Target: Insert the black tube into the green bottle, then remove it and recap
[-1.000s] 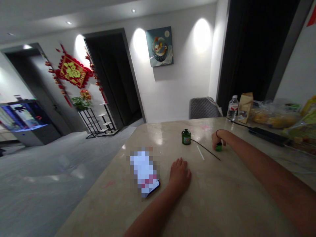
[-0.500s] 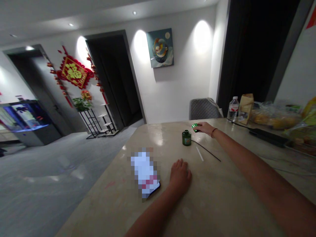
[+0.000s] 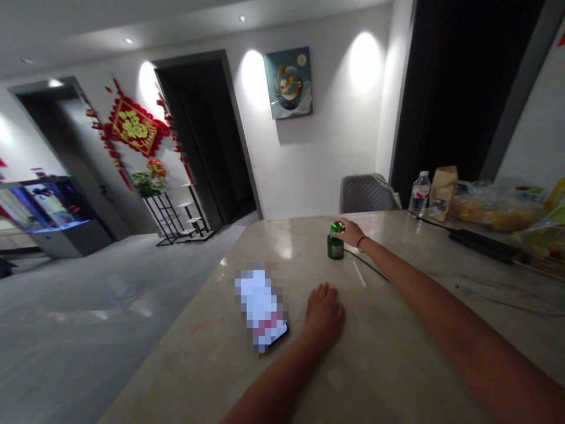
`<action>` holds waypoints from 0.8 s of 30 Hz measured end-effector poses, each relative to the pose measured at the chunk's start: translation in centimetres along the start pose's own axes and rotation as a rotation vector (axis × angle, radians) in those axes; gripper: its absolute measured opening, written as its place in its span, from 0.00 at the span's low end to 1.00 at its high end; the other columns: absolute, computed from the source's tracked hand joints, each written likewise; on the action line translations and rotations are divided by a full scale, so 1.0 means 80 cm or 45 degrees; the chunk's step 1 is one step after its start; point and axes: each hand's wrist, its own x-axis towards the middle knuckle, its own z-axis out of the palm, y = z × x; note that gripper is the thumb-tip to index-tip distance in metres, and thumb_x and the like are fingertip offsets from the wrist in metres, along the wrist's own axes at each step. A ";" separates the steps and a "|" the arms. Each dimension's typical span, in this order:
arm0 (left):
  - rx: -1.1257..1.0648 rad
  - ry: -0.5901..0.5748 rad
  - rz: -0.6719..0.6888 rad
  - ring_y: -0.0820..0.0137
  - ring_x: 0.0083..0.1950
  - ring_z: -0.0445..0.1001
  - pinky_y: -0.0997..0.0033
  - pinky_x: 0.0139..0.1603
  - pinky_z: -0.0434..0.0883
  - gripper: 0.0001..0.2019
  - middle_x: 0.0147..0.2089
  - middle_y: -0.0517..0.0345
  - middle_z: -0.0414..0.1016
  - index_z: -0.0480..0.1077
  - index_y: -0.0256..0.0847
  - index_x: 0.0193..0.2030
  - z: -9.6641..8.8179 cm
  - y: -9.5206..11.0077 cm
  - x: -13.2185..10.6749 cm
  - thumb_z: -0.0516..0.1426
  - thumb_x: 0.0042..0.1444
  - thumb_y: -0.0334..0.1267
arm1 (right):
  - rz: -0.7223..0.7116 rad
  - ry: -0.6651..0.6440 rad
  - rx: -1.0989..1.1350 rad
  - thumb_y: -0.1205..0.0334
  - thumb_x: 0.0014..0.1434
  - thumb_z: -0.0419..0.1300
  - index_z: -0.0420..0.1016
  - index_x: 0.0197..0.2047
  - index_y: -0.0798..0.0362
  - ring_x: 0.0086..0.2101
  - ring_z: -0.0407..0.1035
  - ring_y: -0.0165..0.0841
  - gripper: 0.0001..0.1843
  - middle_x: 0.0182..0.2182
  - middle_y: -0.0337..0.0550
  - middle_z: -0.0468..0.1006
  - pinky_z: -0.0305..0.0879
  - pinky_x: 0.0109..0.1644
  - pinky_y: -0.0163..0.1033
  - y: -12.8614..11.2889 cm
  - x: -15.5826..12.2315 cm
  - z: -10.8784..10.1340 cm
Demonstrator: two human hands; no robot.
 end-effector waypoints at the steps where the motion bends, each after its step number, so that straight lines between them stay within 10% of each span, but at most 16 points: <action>1: -0.003 -0.001 0.001 0.62 0.60 0.53 0.62 0.61 0.49 0.20 0.60 0.48 0.55 0.60 0.38 0.53 0.000 0.000 0.000 0.43 0.55 0.40 | 0.009 -0.017 -0.001 0.66 0.40 0.63 0.69 0.43 0.52 0.33 0.69 0.30 0.22 0.38 0.42 0.75 0.66 0.39 0.35 -0.001 -0.001 0.000; 24: -0.271 0.081 -0.127 0.66 0.60 0.55 0.68 0.60 0.51 0.29 0.60 0.47 0.56 0.49 0.33 0.60 -0.002 -0.006 0.002 0.48 0.52 0.41 | -0.119 -0.287 0.288 0.65 0.41 0.63 0.69 0.45 0.53 0.34 0.71 0.31 0.24 0.39 0.44 0.74 0.68 0.40 0.36 -0.042 -0.076 -0.024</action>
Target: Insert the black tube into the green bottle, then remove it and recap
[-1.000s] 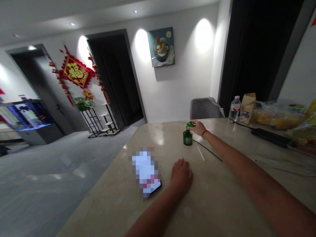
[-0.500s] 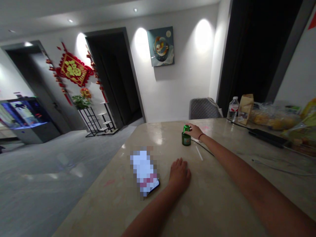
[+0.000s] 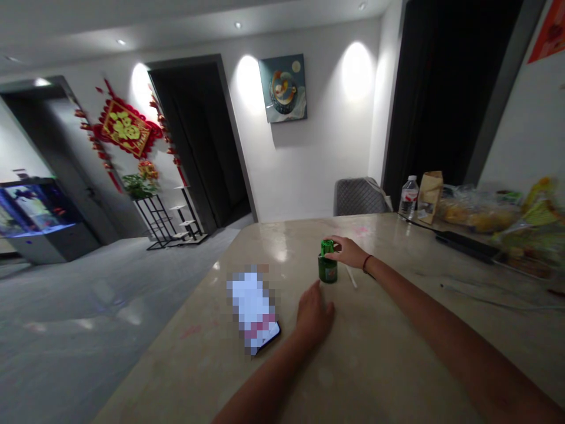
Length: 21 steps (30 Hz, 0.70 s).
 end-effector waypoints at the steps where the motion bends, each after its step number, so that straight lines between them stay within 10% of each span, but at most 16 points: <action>1: -0.045 0.014 -0.027 0.66 0.59 0.56 0.69 0.59 0.52 0.29 0.59 0.47 0.57 0.49 0.34 0.59 0.000 -0.001 0.002 0.50 0.51 0.41 | -0.001 -0.013 0.022 0.65 0.41 0.63 0.68 0.45 0.52 0.34 0.71 0.31 0.24 0.40 0.44 0.74 0.68 0.40 0.36 -0.003 -0.005 0.001; 10: -0.466 0.076 -0.116 0.66 0.52 0.65 0.71 0.48 0.62 0.39 0.55 0.50 0.64 0.48 0.40 0.59 0.003 0.003 0.051 0.61 0.40 0.40 | -0.049 -0.058 0.157 0.64 0.42 0.62 0.67 0.46 0.51 0.34 0.70 0.30 0.24 0.39 0.43 0.73 0.68 0.39 0.37 -0.017 -0.028 0.004; 17: -0.311 0.128 -0.108 0.67 0.43 0.70 0.73 0.40 0.64 0.30 0.45 0.55 0.72 0.58 0.43 0.53 0.012 0.000 0.059 0.60 0.41 0.42 | -0.024 0.226 -0.046 0.57 0.37 0.66 0.65 0.41 0.53 0.35 0.67 0.32 0.26 0.37 0.44 0.71 0.65 0.39 0.39 -0.012 -0.036 0.025; 21: -0.319 0.138 -0.126 0.68 0.43 0.70 0.73 0.39 0.64 0.29 0.44 0.55 0.72 0.59 0.43 0.52 0.012 0.000 0.056 0.60 0.41 0.41 | 0.106 0.071 0.171 0.48 0.42 0.61 0.68 0.38 0.55 0.38 0.67 0.34 0.23 0.36 0.45 0.72 0.63 0.42 0.40 -0.010 -0.038 0.026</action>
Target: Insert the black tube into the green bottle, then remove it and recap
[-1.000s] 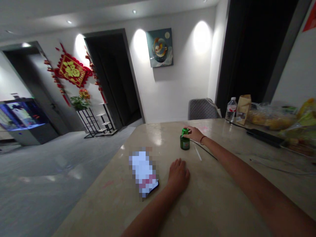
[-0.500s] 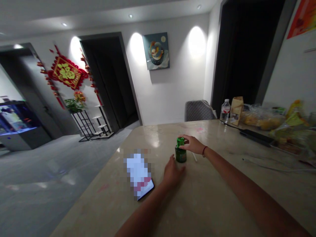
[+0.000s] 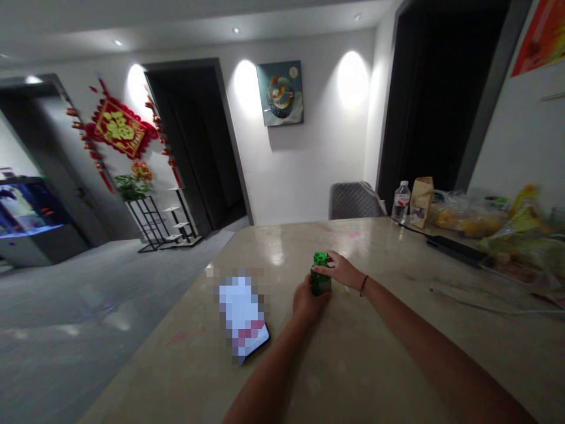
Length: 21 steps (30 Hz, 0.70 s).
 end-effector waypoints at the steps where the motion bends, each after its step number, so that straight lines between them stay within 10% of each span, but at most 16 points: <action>1: -0.003 0.001 -0.005 0.67 0.43 0.70 0.73 0.40 0.64 0.29 0.44 0.55 0.72 0.59 0.43 0.52 0.000 0.001 0.000 0.61 0.41 0.41 | 0.046 -0.052 0.060 0.45 0.45 0.58 0.69 0.36 0.55 0.38 0.67 0.34 0.22 0.35 0.45 0.73 0.63 0.43 0.41 -0.002 -0.001 -0.004; 10: 0.036 0.005 -0.043 0.65 0.45 0.70 0.72 0.40 0.64 0.30 0.47 0.54 0.71 0.60 0.44 0.52 -0.003 0.004 -0.001 0.61 0.40 0.43 | 0.404 -0.106 0.465 0.36 0.53 0.35 0.54 0.08 0.55 0.45 0.65 0.36 0.36 0.38 0.48 0.76 0.58 0.49 0.40 -0.010 -0.005 -0.063; 21: 0.062 0.055 0.014 0.66 0.44 0.70 0.71 0.41 0.64 0.28 0.45 0.55 0.72 0.60 0.43 0.51 0.000 0.000 -0.002 0.61 0.41 0.43 | 0.365 0.154 0.380 0.38 0.52 0.44 0.61 0.21 0.52 0.23 0.68 0.31 0.26 0.13 0.38 0.68 0.64 0.37 0.38 -0.001 -0.001 -0.057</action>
